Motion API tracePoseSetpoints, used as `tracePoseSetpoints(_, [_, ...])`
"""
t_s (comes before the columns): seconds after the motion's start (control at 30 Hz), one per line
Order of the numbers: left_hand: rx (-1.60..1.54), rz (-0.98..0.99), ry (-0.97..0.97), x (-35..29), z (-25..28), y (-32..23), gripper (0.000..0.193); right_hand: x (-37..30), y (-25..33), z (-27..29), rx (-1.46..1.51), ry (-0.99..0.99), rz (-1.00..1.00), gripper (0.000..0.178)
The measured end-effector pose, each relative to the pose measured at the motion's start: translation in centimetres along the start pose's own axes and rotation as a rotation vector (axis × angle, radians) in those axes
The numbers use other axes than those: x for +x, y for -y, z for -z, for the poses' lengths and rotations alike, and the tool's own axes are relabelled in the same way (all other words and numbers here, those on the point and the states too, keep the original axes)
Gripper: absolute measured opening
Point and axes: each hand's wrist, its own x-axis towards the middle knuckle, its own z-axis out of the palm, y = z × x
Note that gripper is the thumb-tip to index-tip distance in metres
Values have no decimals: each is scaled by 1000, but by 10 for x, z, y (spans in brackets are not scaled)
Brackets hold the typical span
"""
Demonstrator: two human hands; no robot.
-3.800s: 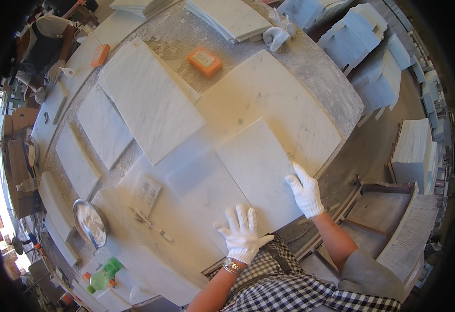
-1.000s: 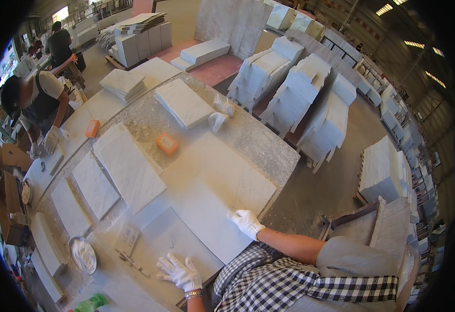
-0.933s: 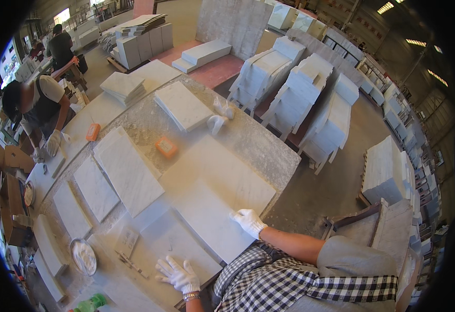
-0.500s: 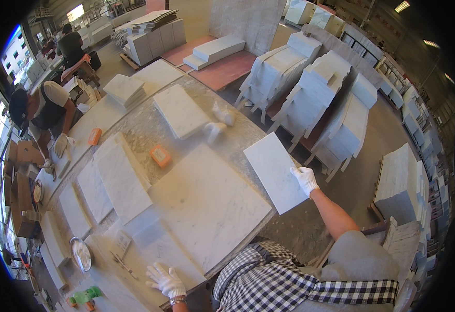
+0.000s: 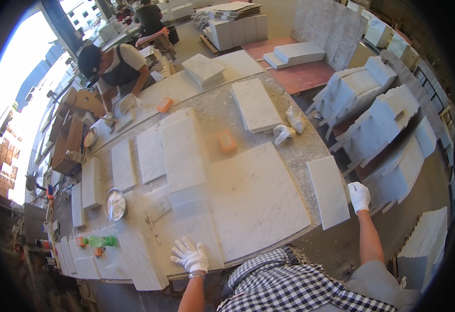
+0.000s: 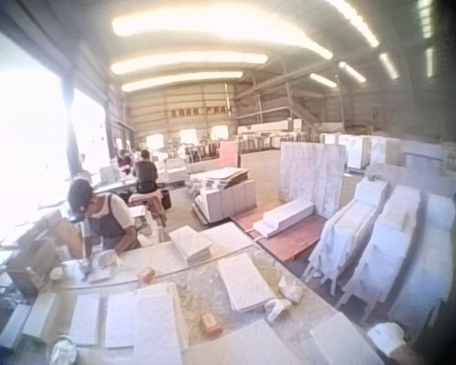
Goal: The person wipes and sands white rectangular tiles on a workbench, then marks one with a marker. They handle the tiles one at a time, using a sanding block and a marker, and place finished pieces into a stack.
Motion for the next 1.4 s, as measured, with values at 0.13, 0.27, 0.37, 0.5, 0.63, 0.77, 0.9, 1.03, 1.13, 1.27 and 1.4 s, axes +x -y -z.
tracePoseSetpoints(0.13, [-20, -23, -39, -2, -2, 1, 74, 4, 89, -4, 446, 310, -28, 22])
tracePoseSetpoints(0.27, [-37, -32, -69, -3, -3, 1, 74, -42, 231, -65, 1130, 885, -221, 27])
tracePoseSetpoints(0.37, [-59, -37, -87, -4, -3, 3, 75, -73, 336, -121, 1393, 1080, -419, 38])
tracePoseSetpoints(0.5, [-108, -57, -119, -4, -5, 6, 75, -81, 426, -179, 1693, 1148, -588, 52])
tracePoseSetpoints(0.63, [-154, -72, -142, -3, -8, 7, 75, -79, 468, -188, 1536, 972, -363, 48])
tracePoseSetpoints(0.77, [-215, -73, -114, -2, -7, 9, 75, -64, 497, -153, 1510, 1014, -572, 36])
tracePoseSetpoints(0.9, [-193, -84, -98, -3, 0, 11, 74, -34, 532, -137, 1257, 1177, -422, 26])
tracePoseSetpoints(1.03, [-226, -89, -80, -1, 4, 11, 75, -35, 515, -128, 1490, 1309, -292, 27])
tracePoseSetpoints(1.13, [-233, -88, -73, -1, 1, 11, 74, -76, 435, -101, 1684, 1331, -164, 34])
tracePoseSetpoints(1.27, [-211, -81, -79, -1, -3, 11, 74, -89, 328, -51, 1555, 1164, 0, 57])
tracePoseSetpoints(1.4, [-167, -91, -115, -1, -2, 8, 75, -93, 261, -48, 1093, 787, 30, 52])
